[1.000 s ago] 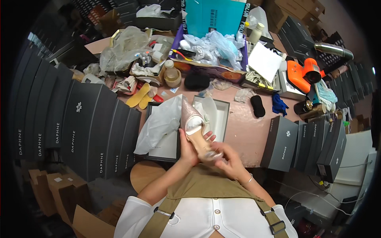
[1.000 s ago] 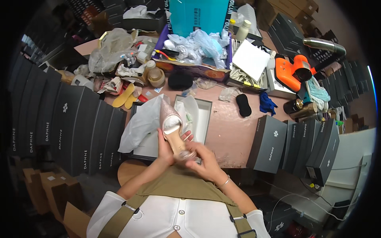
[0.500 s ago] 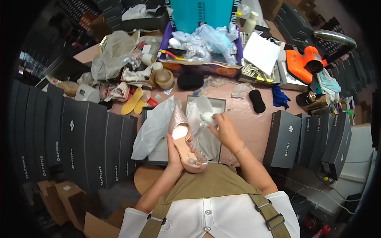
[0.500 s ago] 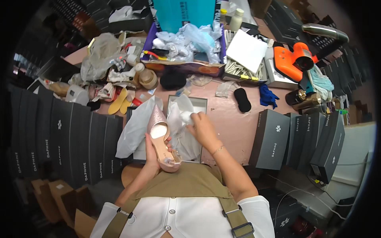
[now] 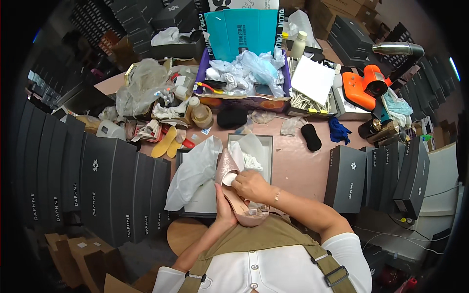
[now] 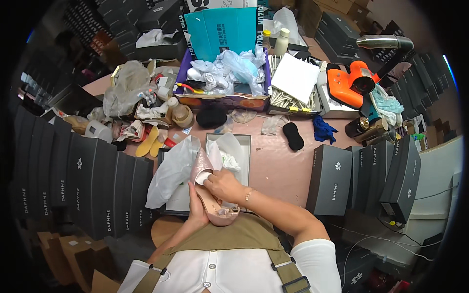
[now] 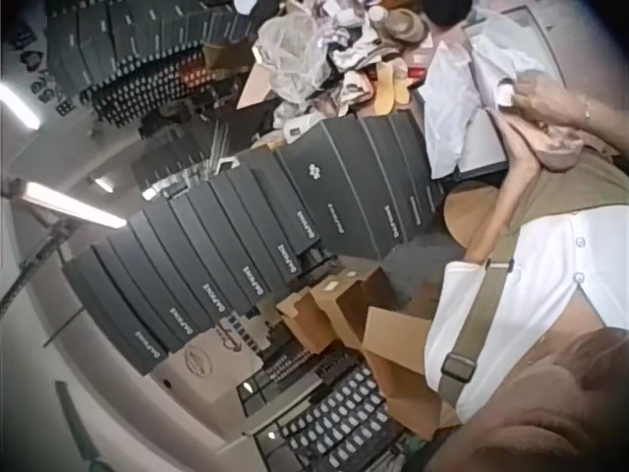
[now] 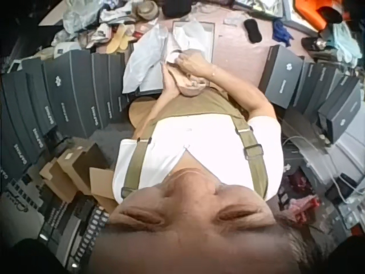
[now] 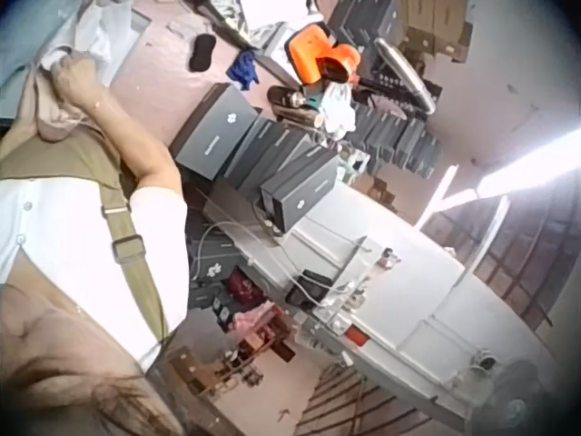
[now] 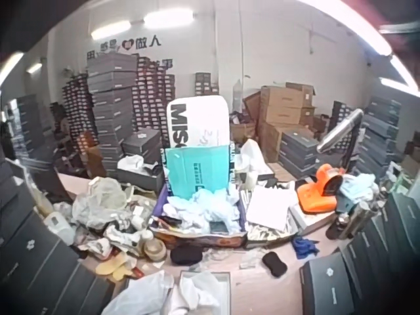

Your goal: Packing high-heeled shoes into boxes with tissue paper and organizing the finished boxes at a workstation.

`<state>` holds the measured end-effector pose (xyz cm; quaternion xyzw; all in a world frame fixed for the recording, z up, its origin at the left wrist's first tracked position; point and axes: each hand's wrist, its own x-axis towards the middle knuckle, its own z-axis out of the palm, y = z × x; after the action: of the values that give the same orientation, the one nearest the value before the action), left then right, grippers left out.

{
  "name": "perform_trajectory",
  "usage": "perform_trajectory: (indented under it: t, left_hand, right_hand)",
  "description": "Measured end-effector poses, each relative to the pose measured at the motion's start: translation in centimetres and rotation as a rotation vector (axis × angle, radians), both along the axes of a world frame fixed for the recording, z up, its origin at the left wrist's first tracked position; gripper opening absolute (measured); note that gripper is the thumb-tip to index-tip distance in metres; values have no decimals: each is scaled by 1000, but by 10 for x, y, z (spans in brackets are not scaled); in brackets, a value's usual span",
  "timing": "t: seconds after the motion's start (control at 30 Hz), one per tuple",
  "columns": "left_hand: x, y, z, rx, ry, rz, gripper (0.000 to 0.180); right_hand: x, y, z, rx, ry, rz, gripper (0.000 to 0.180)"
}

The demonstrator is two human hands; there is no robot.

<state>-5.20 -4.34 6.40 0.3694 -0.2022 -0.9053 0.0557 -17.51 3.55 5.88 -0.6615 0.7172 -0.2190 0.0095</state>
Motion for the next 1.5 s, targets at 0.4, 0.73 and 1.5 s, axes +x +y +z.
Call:
perform_trajectory:
  t: [0.4, 0.73, 1.5]
  left_hand:
    - [5, 7, -8, -106, 209, 68, 76]
    - [3, -20, 14, -299, 28, -227, 73]
    - [-17, -65, 7, -316, 102, -184, 38]
  right_hand:
    - [20, -17, -7, 92, -422, -172, 52]
    - [22, -21, 12, 288, -635, -361, 58]
    - [47, -16, 21, 340, -665, -53, 62]
